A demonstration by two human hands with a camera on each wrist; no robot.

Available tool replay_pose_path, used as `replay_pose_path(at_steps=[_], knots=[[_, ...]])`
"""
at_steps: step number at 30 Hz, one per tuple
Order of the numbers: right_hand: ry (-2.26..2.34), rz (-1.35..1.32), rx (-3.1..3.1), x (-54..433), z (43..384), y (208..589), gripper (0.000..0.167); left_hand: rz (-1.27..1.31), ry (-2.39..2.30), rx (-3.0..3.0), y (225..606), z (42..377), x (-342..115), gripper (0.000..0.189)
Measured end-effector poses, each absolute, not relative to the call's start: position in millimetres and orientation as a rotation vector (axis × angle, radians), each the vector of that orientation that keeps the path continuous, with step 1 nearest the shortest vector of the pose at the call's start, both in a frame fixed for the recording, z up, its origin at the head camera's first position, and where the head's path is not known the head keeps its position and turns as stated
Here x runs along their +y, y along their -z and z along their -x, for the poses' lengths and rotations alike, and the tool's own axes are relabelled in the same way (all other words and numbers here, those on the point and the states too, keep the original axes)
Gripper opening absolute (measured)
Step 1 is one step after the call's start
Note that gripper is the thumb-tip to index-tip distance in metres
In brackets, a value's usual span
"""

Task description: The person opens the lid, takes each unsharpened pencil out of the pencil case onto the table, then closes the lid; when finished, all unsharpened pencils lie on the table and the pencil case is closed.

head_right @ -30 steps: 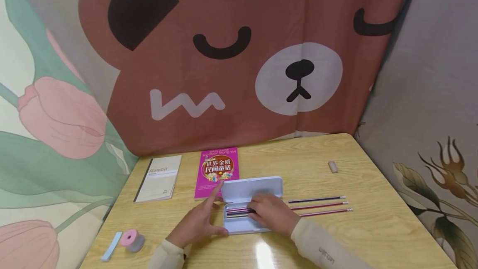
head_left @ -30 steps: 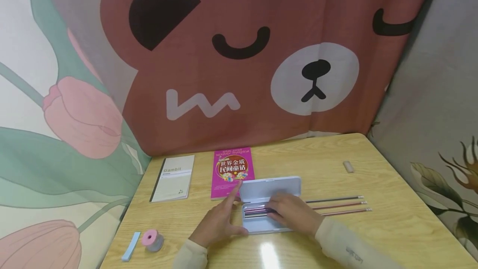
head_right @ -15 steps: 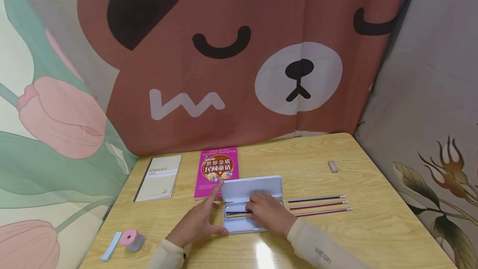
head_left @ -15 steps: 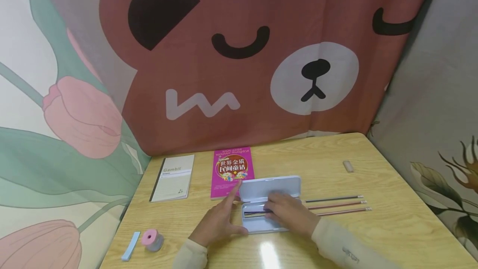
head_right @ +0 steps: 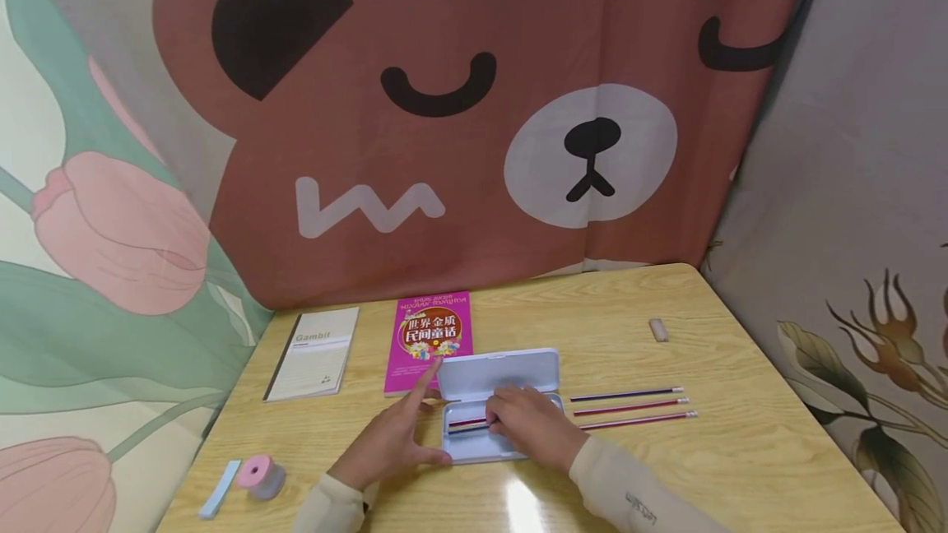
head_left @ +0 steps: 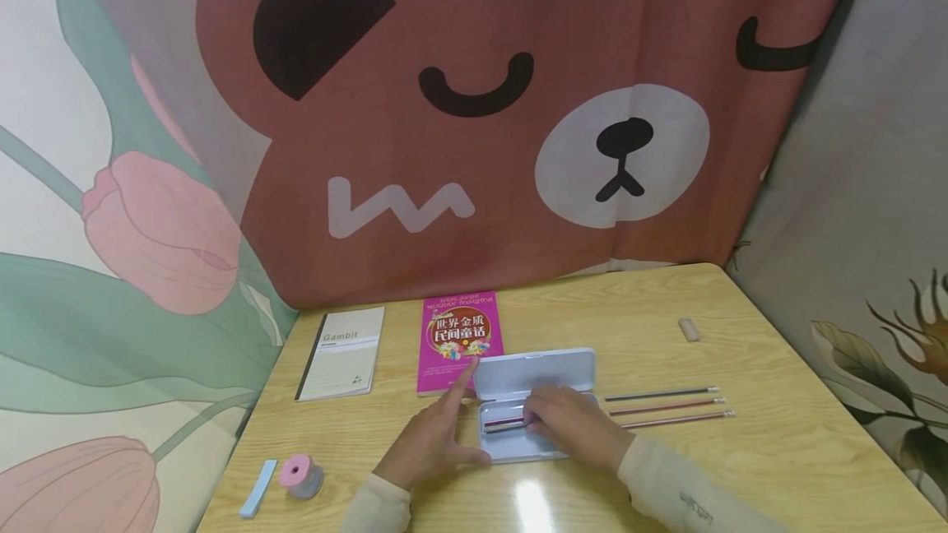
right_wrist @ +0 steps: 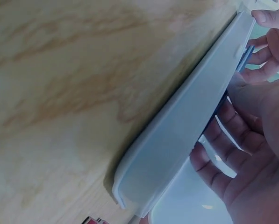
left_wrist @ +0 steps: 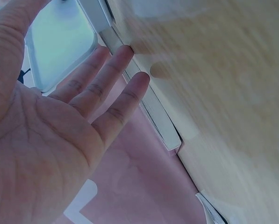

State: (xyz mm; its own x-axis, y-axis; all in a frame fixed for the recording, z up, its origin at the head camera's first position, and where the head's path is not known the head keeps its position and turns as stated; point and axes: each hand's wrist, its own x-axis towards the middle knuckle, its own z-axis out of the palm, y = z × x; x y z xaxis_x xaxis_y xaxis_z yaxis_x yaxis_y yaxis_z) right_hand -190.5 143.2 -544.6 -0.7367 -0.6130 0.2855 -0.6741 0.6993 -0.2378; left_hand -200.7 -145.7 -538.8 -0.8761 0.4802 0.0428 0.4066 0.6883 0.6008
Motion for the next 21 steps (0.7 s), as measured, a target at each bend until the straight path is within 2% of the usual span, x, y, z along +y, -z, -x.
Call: replay_pose_path(at_steps=[9,21], knots=[[-0.674,-1.144,-2.642,157.5,186.4,531.0,0.007,-0.728,-0.946,2.772,540.0,201.1,-144.3,0.146],[-0.832,-1.032,-2.739,188.7,170.3,500.0,0.009,-0.750,-0.943,2.776,541.0,201.5,-144.2,0.147]])
